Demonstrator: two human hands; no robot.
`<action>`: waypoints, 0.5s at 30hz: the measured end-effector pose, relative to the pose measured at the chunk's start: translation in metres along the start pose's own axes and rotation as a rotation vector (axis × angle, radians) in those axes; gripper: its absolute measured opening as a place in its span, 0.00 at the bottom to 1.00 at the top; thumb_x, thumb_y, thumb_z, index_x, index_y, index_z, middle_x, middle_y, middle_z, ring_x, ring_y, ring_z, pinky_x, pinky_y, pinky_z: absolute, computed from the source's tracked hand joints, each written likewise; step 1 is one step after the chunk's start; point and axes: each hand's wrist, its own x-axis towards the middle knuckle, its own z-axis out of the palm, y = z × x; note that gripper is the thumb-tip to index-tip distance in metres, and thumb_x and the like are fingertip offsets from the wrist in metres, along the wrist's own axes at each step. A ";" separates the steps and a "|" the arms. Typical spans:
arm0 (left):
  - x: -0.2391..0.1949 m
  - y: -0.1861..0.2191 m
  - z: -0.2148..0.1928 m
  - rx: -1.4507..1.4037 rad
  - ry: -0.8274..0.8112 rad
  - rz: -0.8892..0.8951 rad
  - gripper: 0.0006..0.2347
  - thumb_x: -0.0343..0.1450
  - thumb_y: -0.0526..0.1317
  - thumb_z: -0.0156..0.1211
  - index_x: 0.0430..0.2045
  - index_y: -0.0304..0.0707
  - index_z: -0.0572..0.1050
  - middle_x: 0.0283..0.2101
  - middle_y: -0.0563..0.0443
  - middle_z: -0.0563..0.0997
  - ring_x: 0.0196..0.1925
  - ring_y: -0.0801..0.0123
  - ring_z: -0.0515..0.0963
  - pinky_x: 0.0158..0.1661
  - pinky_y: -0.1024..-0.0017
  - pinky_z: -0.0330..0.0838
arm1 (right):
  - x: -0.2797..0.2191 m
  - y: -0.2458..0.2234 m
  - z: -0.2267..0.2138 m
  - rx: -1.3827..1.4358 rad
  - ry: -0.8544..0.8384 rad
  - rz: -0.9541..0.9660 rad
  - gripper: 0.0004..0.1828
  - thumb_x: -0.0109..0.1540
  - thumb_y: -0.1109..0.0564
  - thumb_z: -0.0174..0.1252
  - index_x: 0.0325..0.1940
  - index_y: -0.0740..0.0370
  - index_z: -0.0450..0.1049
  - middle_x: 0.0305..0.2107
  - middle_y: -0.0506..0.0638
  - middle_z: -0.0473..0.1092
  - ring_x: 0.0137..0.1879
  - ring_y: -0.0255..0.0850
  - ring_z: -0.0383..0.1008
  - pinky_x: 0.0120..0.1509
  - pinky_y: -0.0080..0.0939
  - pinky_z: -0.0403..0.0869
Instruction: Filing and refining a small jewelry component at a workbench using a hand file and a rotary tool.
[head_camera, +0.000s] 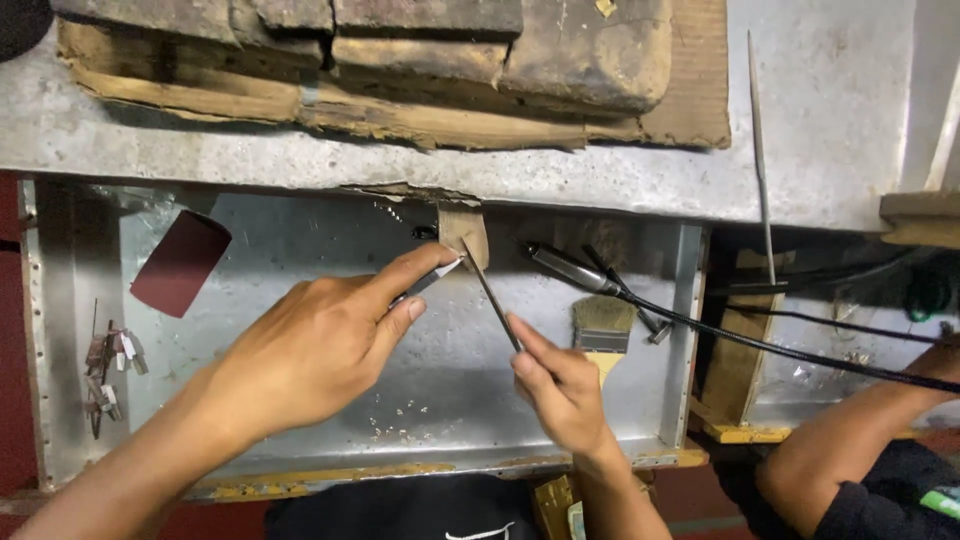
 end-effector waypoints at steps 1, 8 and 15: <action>0.001 0.000 -0.001 -0.005 0.007 -0.002 0.25 0.76 0.49 0.42 0.72 0.73 0.57 0.21 0.44 0.83 0.20 0.43 0.78 0.29 0.54 0.66 | 0.002 -0.001 0.008 -0.002 -0.008 -0.002 0.21 0.71 0.60 0.52 0.69 0.66 0.66 0.14 0.39 0.56 0.16 0.31 0.55 0.19 0.32 0.59; -0.003 0.003 0.017 -0.068 0.056 -0.030 0.24 0.76 0.49 0.44 0.71 0.70 0.58 0.30 0.44 0.85 0.28 0.41 0.83 0.32 0.49 0.72 | -0.010 0.005 0.064 0.124 0.230 0.004 0.25 0.72 0.60 0.50 0.73 0.67 0.61 0.15 0.42 0.53 0.18 0.32 0.53 0.22 0.33 0.57; -0.004 -0.001 0.029 -0.148 0.048 -0.033 0.25 0.76 0.49 0.42 0.73 0.72 0.57 0.27 0.45 0.85 0.28 0.41 0.81 0.33 0.50 0.70 | -0.014 0.014 0.074 0.057 0.298 -0.018 0.24 0.72 0.60 0.48 0.74 0.64 0.60 0.14 0.44 0.52 0.18 0.34 0.54 0.22 0.32 0.60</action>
